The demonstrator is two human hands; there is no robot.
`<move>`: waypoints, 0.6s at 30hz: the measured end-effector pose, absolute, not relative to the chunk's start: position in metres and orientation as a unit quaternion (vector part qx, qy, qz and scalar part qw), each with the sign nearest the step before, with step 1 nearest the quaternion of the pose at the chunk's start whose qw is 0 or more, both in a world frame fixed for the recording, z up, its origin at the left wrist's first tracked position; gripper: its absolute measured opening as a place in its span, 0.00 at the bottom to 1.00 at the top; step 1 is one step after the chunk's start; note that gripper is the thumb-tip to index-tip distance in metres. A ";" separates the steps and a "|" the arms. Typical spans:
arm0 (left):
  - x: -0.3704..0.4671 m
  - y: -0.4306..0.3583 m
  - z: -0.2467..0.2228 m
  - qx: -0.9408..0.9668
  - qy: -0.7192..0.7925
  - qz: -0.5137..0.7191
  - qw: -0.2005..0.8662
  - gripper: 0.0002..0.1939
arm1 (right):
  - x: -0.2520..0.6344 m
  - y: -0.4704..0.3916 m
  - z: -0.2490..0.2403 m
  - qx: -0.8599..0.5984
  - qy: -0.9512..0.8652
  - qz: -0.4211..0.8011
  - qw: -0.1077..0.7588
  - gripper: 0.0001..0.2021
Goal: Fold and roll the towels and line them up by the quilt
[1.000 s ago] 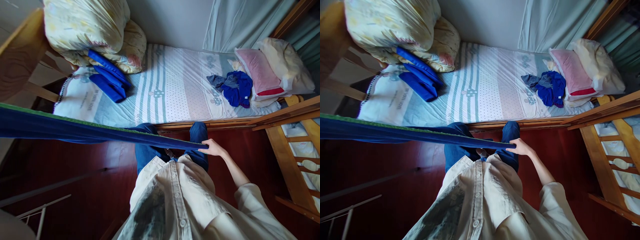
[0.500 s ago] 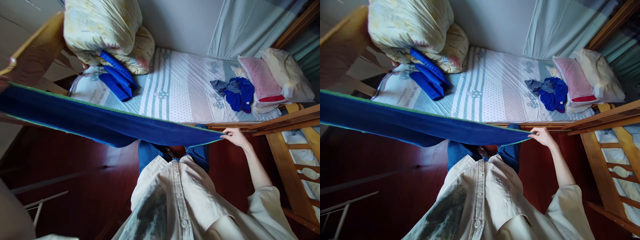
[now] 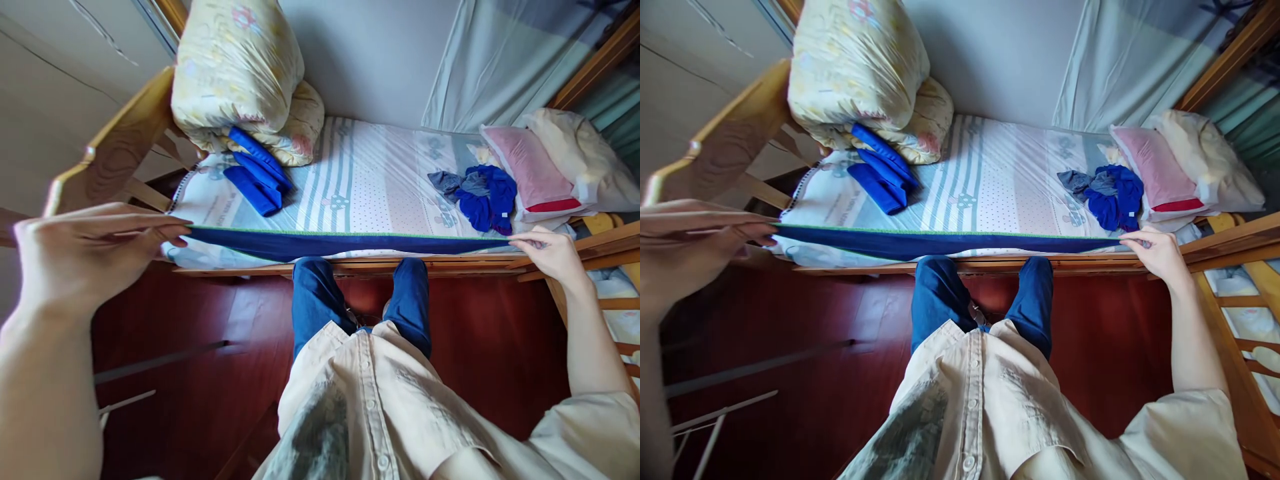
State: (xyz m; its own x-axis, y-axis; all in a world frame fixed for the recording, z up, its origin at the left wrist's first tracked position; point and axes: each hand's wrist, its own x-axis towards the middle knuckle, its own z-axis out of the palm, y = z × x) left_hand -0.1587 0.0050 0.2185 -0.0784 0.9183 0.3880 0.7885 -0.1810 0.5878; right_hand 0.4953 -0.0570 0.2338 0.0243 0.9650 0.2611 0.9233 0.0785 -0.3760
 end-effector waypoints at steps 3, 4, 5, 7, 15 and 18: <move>-0.143 0.006 0.222 0.651 0.641 0.384 0.133 0.17 | 0.502 -0.064 0.237 -0.716 -0.649 0.117 0.229 0.12; -0.138 0.010 0.222 0.645 0.640 0.391 0.147 0.16 | 0.504 -0.063 0.237 -0.724 -0.635 0.136 0.233 0.13; -0.134 0.015 0.222 0.639 0.638 0.399 0.159 0.16 | 0.506 -0.061 0.237 -0.730 -0.624 0.149 0.236 0.14; -0.128 0.030 0.217 0.631 0.631 0.411 0.186 0.17 | 0.509 -0.052 0.235 -0.739 -0.607 0.166 0.240 0.14; -0.110 0.140 0.157 0.566 0.633 0.380 0.367 0.28 | 0.506 0.050 0.200 -0.759 -0.530 0.224 0.305 0.06; -0.099 0.190 0.137 0.569 0.632 0.405 0.337 0.19 | 0.503 0.096 0.181 -0.770 -0.520 0.193 0.315 0.09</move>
State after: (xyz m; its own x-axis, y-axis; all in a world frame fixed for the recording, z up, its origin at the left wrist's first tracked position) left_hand -0.0994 0.1900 0.1366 -0.1252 0.9915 0.0356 0.4466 0.0243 0.8944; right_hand 0.5030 0.0956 0.1809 0.3838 0.9229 0.0301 0.6794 -0.2601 -0.6861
